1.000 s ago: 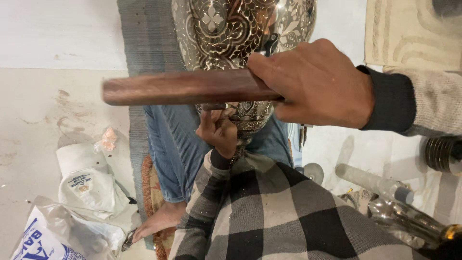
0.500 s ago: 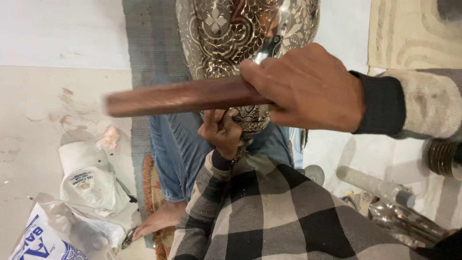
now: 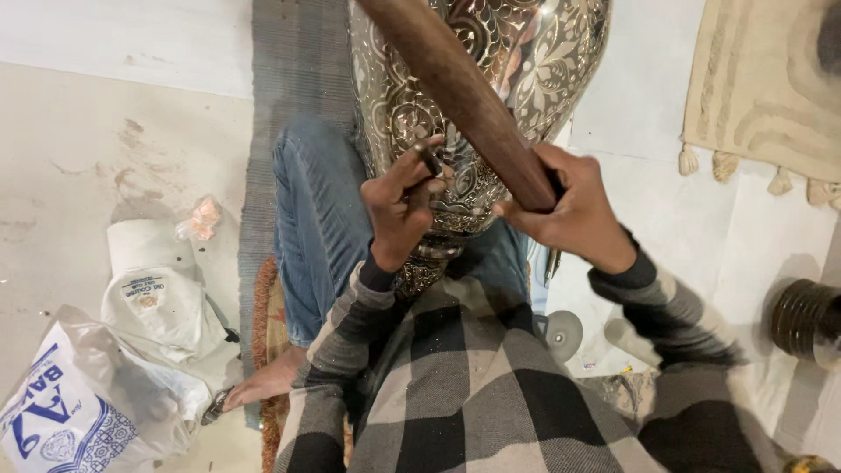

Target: The person sits on the floor with a large engraved brass vase held between their legs. They hold a small punch against the vase surface with one hand and strike it with a wooden mallet held in the other hand, working repeatedly across the decorated surface of the vessel.

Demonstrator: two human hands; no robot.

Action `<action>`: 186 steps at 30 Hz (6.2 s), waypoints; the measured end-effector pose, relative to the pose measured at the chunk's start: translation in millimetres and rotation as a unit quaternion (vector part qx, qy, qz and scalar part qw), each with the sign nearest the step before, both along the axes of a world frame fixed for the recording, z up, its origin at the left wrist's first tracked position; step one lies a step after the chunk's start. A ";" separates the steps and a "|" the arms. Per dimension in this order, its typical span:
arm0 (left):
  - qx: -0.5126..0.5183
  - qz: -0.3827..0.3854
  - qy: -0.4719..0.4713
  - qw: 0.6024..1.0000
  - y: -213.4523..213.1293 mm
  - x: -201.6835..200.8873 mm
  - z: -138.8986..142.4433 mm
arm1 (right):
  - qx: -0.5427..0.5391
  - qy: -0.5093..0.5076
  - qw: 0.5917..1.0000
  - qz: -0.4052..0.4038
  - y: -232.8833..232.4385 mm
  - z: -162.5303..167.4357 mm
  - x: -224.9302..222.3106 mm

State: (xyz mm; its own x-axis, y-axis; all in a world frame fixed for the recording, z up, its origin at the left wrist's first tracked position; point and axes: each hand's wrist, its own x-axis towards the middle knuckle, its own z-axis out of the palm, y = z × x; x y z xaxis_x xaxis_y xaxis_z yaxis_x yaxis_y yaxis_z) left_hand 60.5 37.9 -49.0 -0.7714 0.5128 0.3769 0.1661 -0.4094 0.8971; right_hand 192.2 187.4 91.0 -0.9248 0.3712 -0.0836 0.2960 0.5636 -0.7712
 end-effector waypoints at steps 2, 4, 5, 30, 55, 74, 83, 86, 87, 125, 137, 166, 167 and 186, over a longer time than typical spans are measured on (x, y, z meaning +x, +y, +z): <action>-0.046 0.002 0.048 0.998 2.4 -4.1 1.3 | -0.069 0.043 0.995 -0.051 -10.4 -21.3 17.8; -0.051 -0.024 0.050 0.997 -0.9 -10.5 0.4 | -0.076 0.056 0.992 -0.085 -21.8 -35.9 31.0; -0.044 -0.035 0.054 0.997 -3.7 -13.7 -0.6 | -0.081 0.061 0.989 -0.105 -24.4 -38.7 35.7; -0.012 -0.013 0.130 0.991 -12.6 -29.1 -26.5 | 0.332 -0.146 0.914 0.180 8.2 55.6 -18.6; -0.015 -0.067 0.120 0.990 -19.0 -34.1 -28.2 | 0.276 -0.105 0.941 0.166 6.1 51.7 -8.4; -0.056 -0.046 0.167 0.983 -18.7 -39.5 -23.6 | 0.321 -0.144 0.925 0.146 9.9 48.0 -0.7; -0.044 -0.071 0.155 0.984 -19.6 -41.2 -28.3 | 0.262 -0.133 0.947 0.131 10.5 35.1 2.5; -0.061 -0.062 0.164 0.983 -18.0 -41.3 -28.3 | 0.226 -0.080 0.962 0.133 10.1 33.4 1.0; -0.066 -0.057 0.170 0.981 -15.9 -41.3 -27.6 | 0.272 -0.136 0.944 0.128 10.2 34.4 0.6; -0.012 -0.032 0.126 0.991 -19.2 -39.2 -23.2 | 0.190 -0.103 0.975 0.056 13.4 43.6 -5.3; 0.022 -0.037 0.136 0.990 -15.1 -39.7 -28.8 | 0.325 -0.123 0.919 0.184 16.3 47.2 -22.1; -0.014 -0.079 0.089 0.993 -16.2 -41.0 -38.3 | 0.283 -0.128 0.938 0.153 7.4 38.5 -7.1; -0.005 -0.087 0.091 0.992 -16.1 -40.9 -39.2 | 0.267 -0.147 0.941 0.149 7.0 36.4 -6.4; -0.016 -0.089 0.134 0.987 -12.1 -45.9 -36.6 | 0.275 -0.098 0.950 0.109 3.5 42.8 2.4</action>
State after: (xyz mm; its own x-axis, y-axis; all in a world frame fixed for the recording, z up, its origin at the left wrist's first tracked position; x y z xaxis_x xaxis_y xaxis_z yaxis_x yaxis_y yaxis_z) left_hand 14.6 25.8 -85.5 -0.5436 0.6455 0.5365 0.3269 -0.4259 0.8437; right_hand 194.6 190.8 133.8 -0.9714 0.2105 -0.1103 0.2337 0.9299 -0.2839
